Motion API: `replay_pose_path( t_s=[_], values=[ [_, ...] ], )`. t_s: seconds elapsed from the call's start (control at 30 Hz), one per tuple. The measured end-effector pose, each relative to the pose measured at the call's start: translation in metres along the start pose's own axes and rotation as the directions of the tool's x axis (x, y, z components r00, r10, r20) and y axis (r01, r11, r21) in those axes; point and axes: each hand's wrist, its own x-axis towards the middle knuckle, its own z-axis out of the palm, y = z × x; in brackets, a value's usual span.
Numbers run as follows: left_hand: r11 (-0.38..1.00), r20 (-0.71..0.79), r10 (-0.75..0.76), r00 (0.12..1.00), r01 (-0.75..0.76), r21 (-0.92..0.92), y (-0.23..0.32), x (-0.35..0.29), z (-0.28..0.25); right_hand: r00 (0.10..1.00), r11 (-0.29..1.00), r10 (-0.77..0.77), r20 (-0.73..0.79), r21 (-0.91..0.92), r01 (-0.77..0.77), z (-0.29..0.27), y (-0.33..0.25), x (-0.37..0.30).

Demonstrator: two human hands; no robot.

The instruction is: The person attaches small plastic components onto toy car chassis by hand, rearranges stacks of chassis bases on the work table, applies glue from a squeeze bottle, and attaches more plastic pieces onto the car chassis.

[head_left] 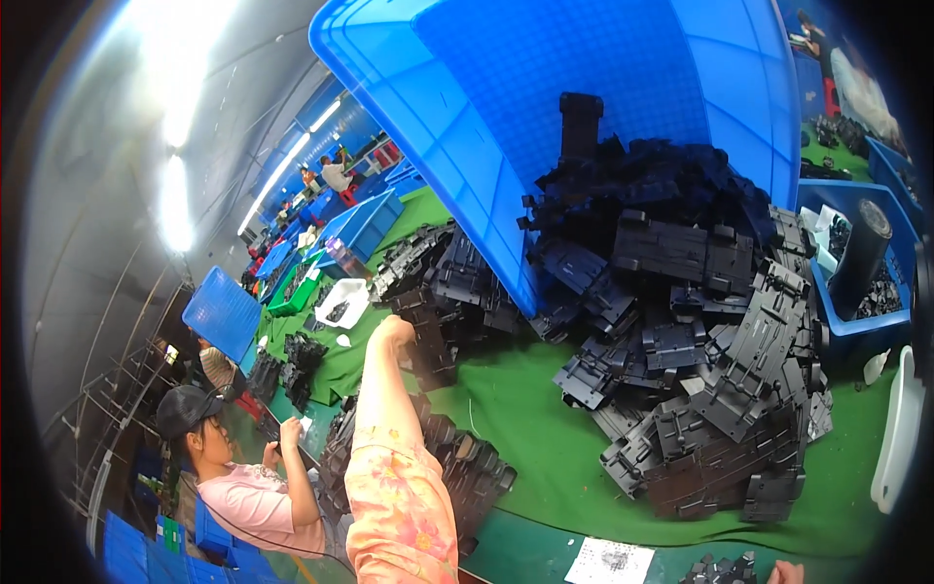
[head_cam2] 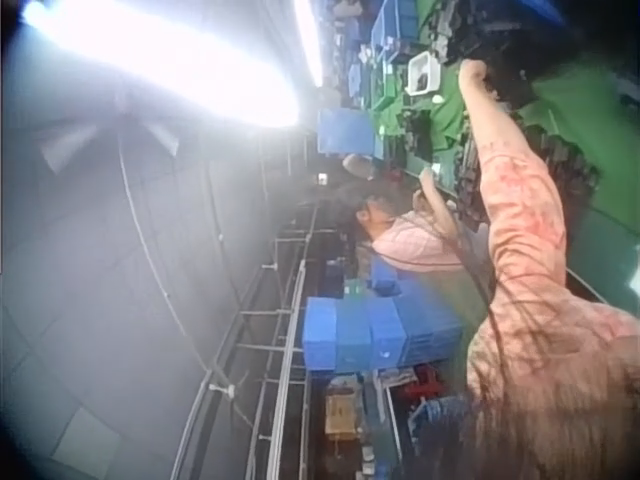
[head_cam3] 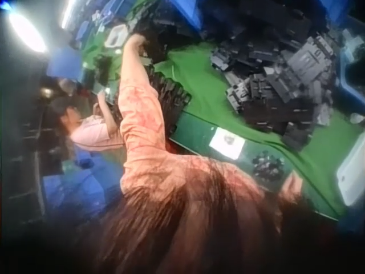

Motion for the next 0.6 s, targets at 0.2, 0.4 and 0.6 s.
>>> replay_pose_path(
  t_s=[0.2, 0.4, 0.6],
  values=[
    [0.991, 0.104, -0.109, 0.989, 0.117, -0.067, 0.035, -0.048, -0.003, 1.0, 0.999, 0.005, -0.003, -0.054, -0.005, 0.007, 0.003, -0.007],
    [0.93, 0.142, -0.11, 0.984, 0.152, -0.335, 0.049, -0.076, -0.001, 0.996, 0.998, 0.051, 0.073, 0.039, -0.054, 0.004, 0.007, -0.009],
    [0.972, 0.257, -0.075, 0.964, 0.128, -0.198, 0.043, -0.067, 0.001, 0.992, 0.988, 0.122, -0.032, 0.095, -0.119, 0.008, -0.003, -0.007]
  ],
)
